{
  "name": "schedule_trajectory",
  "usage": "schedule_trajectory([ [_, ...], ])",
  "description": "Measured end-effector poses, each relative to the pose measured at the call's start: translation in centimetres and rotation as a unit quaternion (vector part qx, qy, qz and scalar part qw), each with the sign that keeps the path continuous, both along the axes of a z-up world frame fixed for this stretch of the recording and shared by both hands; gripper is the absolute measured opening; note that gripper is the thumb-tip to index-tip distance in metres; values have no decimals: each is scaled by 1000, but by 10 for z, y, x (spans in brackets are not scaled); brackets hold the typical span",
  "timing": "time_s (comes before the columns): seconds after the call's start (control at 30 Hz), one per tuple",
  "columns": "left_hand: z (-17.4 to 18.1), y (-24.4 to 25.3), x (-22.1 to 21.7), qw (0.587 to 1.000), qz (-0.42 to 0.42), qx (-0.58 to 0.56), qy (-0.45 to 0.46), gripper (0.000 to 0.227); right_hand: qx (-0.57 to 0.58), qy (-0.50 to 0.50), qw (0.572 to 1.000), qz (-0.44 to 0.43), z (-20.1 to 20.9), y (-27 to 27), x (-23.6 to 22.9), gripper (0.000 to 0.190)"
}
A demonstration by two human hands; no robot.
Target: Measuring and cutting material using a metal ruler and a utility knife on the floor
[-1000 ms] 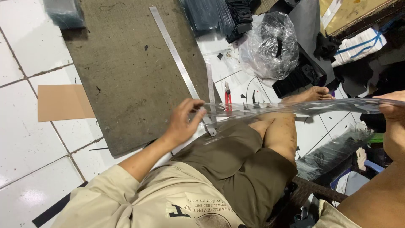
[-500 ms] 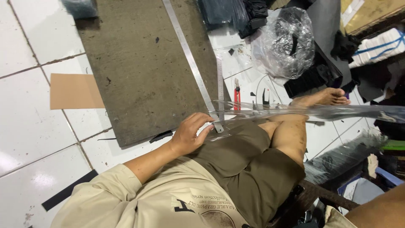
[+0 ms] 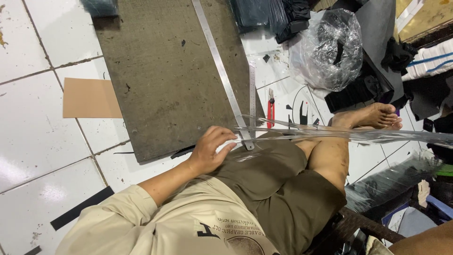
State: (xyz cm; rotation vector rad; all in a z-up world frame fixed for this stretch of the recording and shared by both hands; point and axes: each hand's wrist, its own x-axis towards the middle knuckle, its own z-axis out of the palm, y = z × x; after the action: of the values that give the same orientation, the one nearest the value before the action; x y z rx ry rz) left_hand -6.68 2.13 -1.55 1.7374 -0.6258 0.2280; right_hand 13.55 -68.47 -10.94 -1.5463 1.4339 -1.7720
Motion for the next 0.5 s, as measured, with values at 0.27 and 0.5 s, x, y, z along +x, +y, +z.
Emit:
schedule_trajectory([
  [0.27, -3, 1, 2, 992, 37, 89, -83, 24, -56, 42, 996, -62, -5, 5, -5, 77],
  [0.5, -27, 25, 19, 977, 22, 162, -136, 33, 212, 356, 909, 38, 39, 90, -23, 102],
])
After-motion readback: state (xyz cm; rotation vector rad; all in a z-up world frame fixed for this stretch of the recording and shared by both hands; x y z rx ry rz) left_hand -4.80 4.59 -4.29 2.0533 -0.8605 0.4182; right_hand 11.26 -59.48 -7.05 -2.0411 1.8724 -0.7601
